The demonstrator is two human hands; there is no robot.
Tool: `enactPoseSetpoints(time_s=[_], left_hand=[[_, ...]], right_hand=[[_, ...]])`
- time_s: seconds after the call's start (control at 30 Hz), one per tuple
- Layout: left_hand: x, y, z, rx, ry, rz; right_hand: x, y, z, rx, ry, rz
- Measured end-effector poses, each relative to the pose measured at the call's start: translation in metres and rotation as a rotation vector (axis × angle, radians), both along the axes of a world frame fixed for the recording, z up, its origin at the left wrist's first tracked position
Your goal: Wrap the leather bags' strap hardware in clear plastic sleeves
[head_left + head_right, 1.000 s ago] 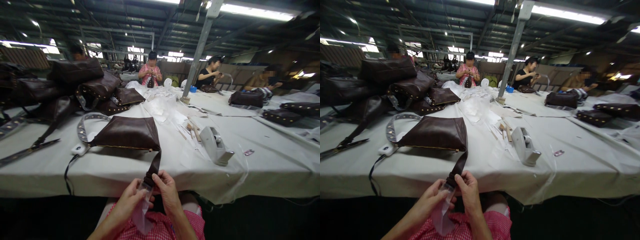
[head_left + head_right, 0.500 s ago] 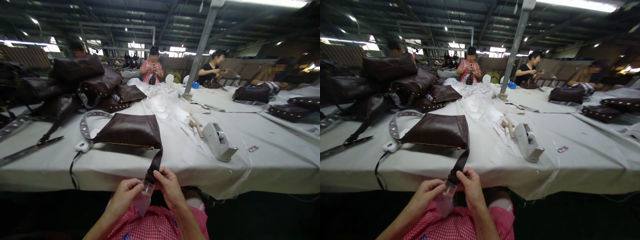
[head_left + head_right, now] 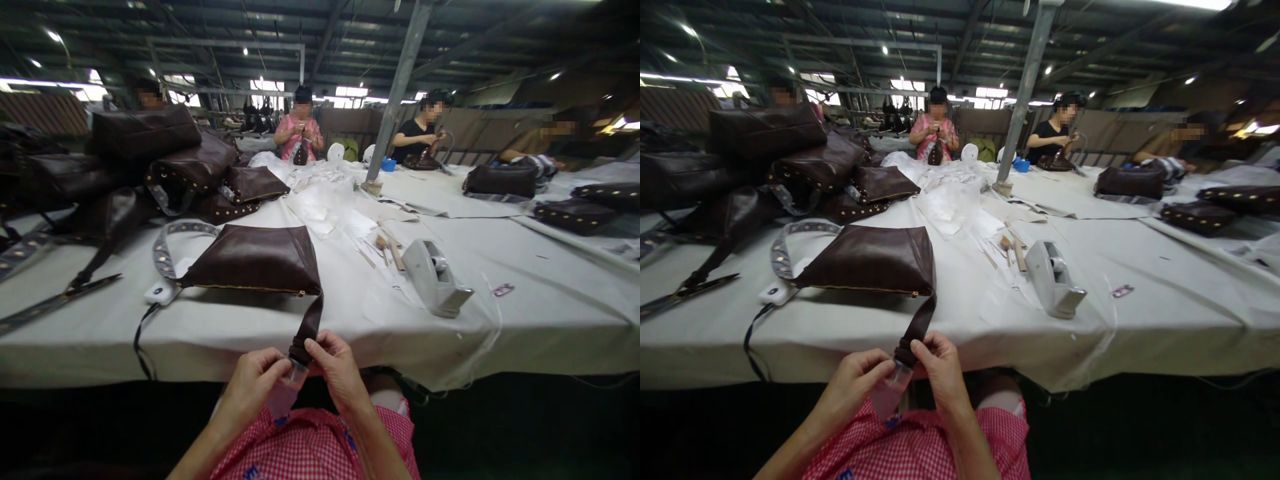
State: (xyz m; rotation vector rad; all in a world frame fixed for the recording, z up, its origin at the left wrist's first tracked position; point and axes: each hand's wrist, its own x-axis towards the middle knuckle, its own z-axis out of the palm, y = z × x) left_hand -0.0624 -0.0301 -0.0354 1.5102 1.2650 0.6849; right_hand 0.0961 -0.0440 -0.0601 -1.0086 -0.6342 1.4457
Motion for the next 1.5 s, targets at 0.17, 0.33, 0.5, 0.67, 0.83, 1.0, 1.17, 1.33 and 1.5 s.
enactPoseSetpoints(time_s=[0.17,0.33,0.5,0.67,0.83,1.0,1.17,1.33,1.5], left_hand=[[0.005,0.008,-0.001,0.040,0.056,0.028],[0.007,0.012,0.000,-0.061,-0.122,-0.005],[-0.004,-0.002,-0.007,-0.229,-0.234,-0.117],[-0.003,-0.013,-0.010,-0.296,-0.328,-0.067],[0.006,-0.014,-0.007,-0.305,-0.400,-0.037],[0.007,-0.014,-0.014,-0.285,-0.498,-0.019],[0.009,-0.016,-0.022,-0.421,-0.673,0.005],[0.013,-0.017,-0.022,-0.422,-0.720,0.058],[0.016,-0.015,-0.021,-0.425,-0.678,0.085]], right_hand=[[0.001,0.004,0.000,0.052,-0.070,-0.031],[0.001,0.005,-0.003,0.021,0.019,-0.035],[-0.001,0.005,-0.006,-0.010,0.087,-0.034],[-0.003,0.006,-0.003,-0.017,0.124,-0.028],[-0.002,0.007,-0.004,-0.025,0.077,-0.048],[-0.001,0.008,-0.004,-0.047,0.051,-0.038],[-0.001,0.008,-0.003,-0.034,0.056,-0.014],[-0.001,0.007,-0.005,-0.021,0.022,-0.014],[0.000,0.009,-0.005,0.000,-0.058,-0.029]])
